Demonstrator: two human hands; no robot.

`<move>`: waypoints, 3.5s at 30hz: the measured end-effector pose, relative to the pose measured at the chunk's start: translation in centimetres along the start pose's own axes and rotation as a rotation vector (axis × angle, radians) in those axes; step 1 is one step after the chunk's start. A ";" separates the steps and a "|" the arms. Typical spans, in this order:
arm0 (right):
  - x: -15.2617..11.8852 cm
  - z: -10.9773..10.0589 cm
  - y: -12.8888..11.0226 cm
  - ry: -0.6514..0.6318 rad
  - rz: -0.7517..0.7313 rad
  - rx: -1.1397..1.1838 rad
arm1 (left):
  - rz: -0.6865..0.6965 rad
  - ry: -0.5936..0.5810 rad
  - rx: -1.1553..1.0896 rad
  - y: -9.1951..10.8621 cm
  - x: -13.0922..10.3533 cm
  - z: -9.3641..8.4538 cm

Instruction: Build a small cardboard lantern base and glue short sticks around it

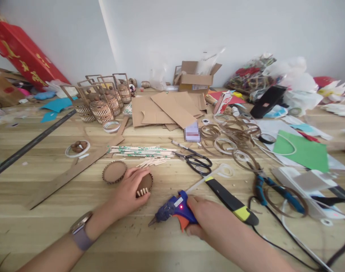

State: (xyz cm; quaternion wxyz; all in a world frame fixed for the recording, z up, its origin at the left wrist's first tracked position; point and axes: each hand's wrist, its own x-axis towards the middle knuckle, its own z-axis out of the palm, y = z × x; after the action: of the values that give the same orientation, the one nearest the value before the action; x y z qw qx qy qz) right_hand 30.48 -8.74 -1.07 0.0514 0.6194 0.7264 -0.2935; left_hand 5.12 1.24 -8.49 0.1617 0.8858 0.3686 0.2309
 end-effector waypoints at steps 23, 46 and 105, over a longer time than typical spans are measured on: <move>4.8 1.3 0.8 0.311 -0.046 1.044 | -0.015 -0.021 -0.058 0.1 0.1 -0.2; 3.6 1.9 0.3 0.388 -0.181 0.348 | -0.002 -0.019 -0.035 0.3 -0.1 -0.4; 4.1 2.9 0.3 0.477 -0.209 0.270 | -0.005 -0.017 -0.050 0.4 -0.1 -0.6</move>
State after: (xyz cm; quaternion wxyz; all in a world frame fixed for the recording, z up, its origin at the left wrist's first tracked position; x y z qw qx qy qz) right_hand 29.01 -6.57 -5.37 -0.2345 0.5939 0.7321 -0.2373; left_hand 5.01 0.92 -7.84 0.1875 0.8825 0.3635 0.2320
